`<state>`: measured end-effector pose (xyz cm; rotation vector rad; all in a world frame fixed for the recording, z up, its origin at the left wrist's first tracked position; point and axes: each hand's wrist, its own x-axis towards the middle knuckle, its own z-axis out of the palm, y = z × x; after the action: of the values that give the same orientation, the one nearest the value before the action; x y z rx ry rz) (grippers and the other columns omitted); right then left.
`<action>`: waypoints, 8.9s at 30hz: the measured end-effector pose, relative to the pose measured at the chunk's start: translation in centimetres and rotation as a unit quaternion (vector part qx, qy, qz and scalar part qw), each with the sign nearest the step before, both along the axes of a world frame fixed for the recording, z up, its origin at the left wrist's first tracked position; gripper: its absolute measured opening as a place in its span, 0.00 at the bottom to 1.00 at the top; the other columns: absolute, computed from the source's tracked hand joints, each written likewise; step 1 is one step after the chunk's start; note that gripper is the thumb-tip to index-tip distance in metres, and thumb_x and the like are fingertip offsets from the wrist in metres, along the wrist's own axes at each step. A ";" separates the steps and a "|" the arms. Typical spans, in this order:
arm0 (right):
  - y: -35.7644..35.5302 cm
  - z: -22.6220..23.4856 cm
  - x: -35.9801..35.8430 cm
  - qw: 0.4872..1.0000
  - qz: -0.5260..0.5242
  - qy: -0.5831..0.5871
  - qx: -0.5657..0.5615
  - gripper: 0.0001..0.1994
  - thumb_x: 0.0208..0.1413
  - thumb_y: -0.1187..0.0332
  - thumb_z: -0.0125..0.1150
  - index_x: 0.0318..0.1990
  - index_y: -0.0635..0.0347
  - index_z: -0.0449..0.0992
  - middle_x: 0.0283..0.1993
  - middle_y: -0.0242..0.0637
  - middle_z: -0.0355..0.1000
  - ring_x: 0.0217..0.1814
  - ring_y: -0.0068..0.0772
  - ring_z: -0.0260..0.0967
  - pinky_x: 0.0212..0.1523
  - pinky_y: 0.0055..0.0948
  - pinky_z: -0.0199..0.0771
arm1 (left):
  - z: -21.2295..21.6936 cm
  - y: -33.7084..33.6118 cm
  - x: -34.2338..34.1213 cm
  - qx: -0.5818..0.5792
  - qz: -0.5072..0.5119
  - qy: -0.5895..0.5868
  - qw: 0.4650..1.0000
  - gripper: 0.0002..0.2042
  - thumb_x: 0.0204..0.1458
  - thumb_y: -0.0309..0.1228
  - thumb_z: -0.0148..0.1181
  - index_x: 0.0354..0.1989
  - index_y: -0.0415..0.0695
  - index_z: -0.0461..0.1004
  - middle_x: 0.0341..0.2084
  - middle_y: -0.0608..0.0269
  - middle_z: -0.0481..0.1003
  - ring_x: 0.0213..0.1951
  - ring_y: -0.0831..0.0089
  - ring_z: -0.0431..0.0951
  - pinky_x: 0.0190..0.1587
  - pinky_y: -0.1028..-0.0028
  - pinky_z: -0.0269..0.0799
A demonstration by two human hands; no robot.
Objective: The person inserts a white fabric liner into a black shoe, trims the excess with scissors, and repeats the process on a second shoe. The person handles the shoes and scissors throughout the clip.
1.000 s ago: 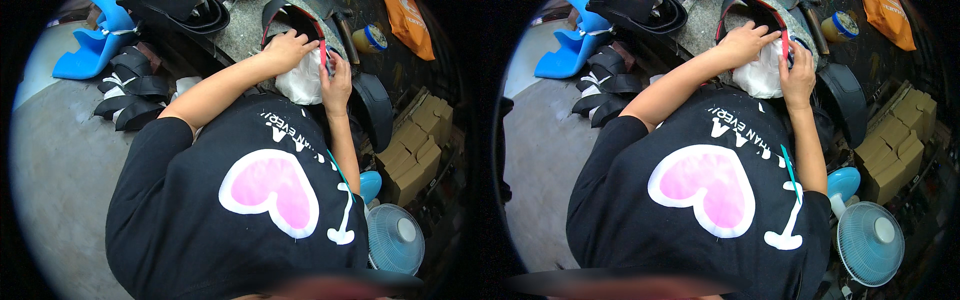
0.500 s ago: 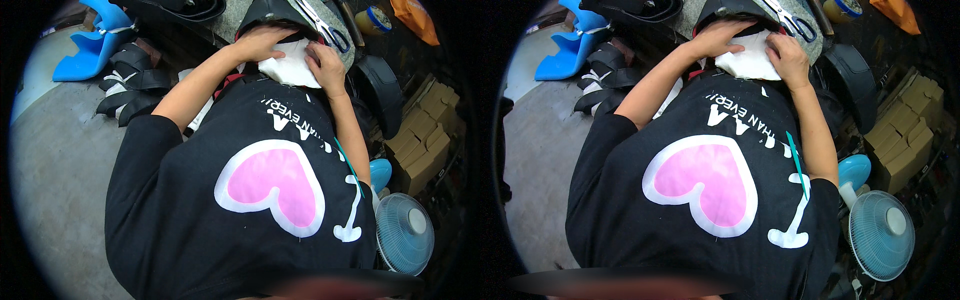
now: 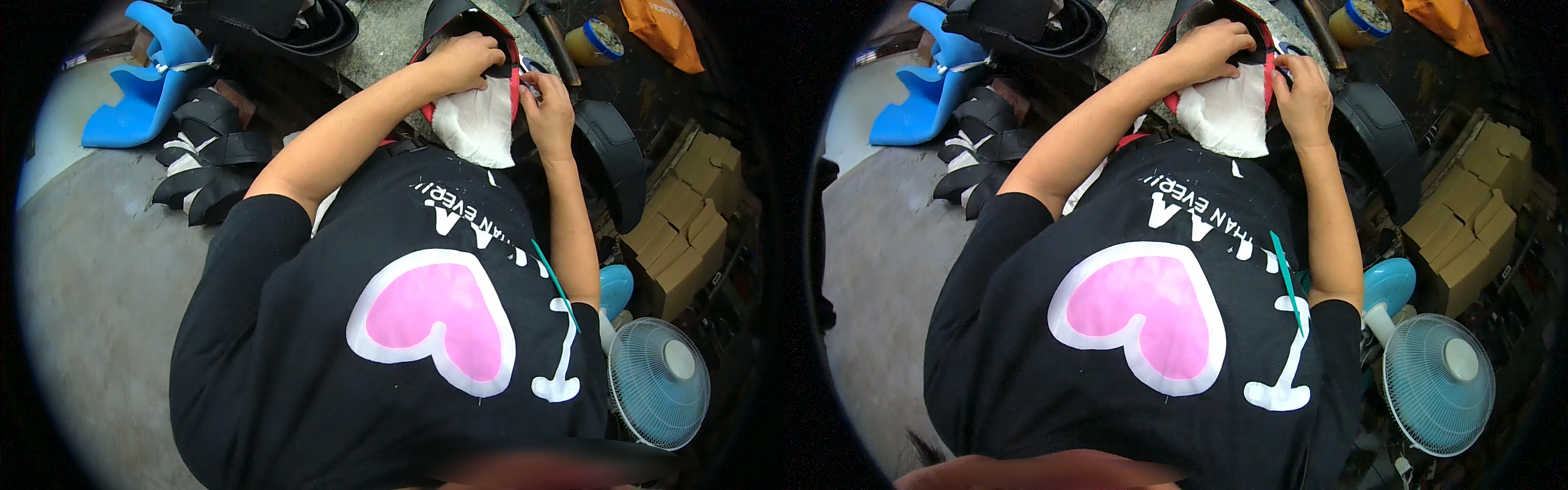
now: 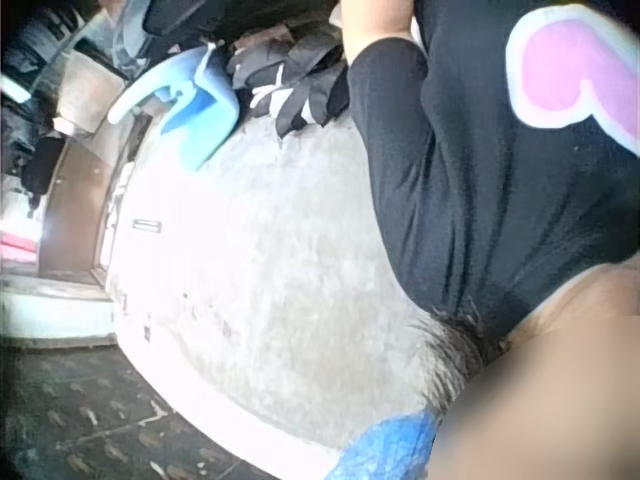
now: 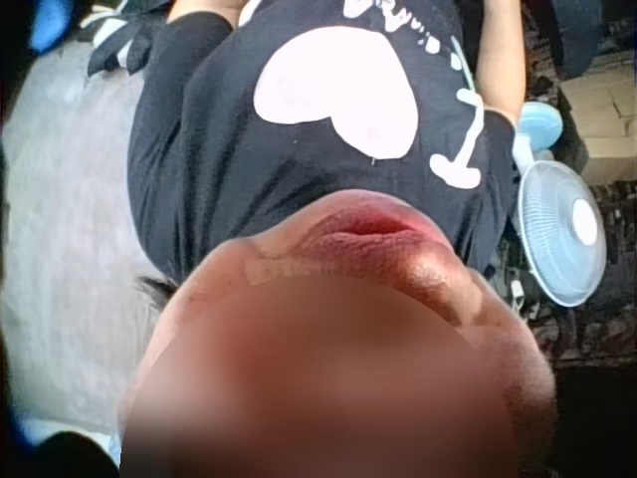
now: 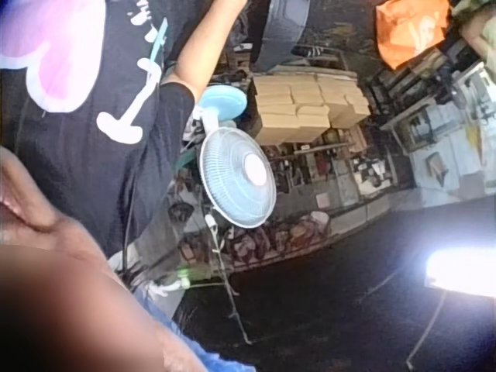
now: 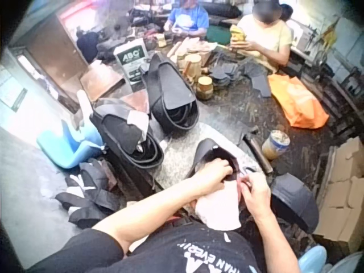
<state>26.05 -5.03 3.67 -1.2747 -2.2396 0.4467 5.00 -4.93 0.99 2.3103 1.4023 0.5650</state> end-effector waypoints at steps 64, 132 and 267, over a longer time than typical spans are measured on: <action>4.1 -2.0 0.6 0.967 -0.140 0.117 -0.176 0.08 0.59 0.68 0.58 0.37 0.65 0.76 0.29 0.40 0.76 0.24 0.30 0.75 0.29 0.31 0.74 | -2.4 1.8 2.1 0.050 0.166 0.025 0.984 0.06 0.46 0.34 0.63 0.26 0.45 0.80 0.30 0.59 0.77 0.34 0.58 0.80 0.38 0.60 0.77; 5.4 -2.6 -2.0 0.984 -0.052 -0.105 -0.132 0.23 0.48 0.50 0.71 0.32 0.65 0.73 0.29 0.51 0.76 0.31 0.54 0.74 0.35 0.41 0.74 | -1.8 -1.3 0.3 0.057 0.014 -0.066 0.996 0.11 0.48 0.29 0.59 0.40 0.43 0.80 0.42 0.61 0.73 0.49 0.61 0.73 0.51 0.62 0.74; -2.2 2.2 -6.3 0.976 0.161 -0.131 -0.068 0.19 0.45 0.57 0.72 0.42 0.55 0.77 0.45 0.38 0.74 0.47 0.43 0.73 0.44 0.36 0.77 | -1.6 -3.7 -5.5 -0.013 0.113 -0.023 0.993 0.14 0.46 0.31 0.62 0.42 0.43 0.78 0.35 0.48 0.78 0.40 0.50 0.79 0.45 0.57 0.75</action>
<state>19.70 -7.27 5.86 -1.0885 -2.6971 0.5893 -0.53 -8.59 -0.59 2.1183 1.6497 0.6565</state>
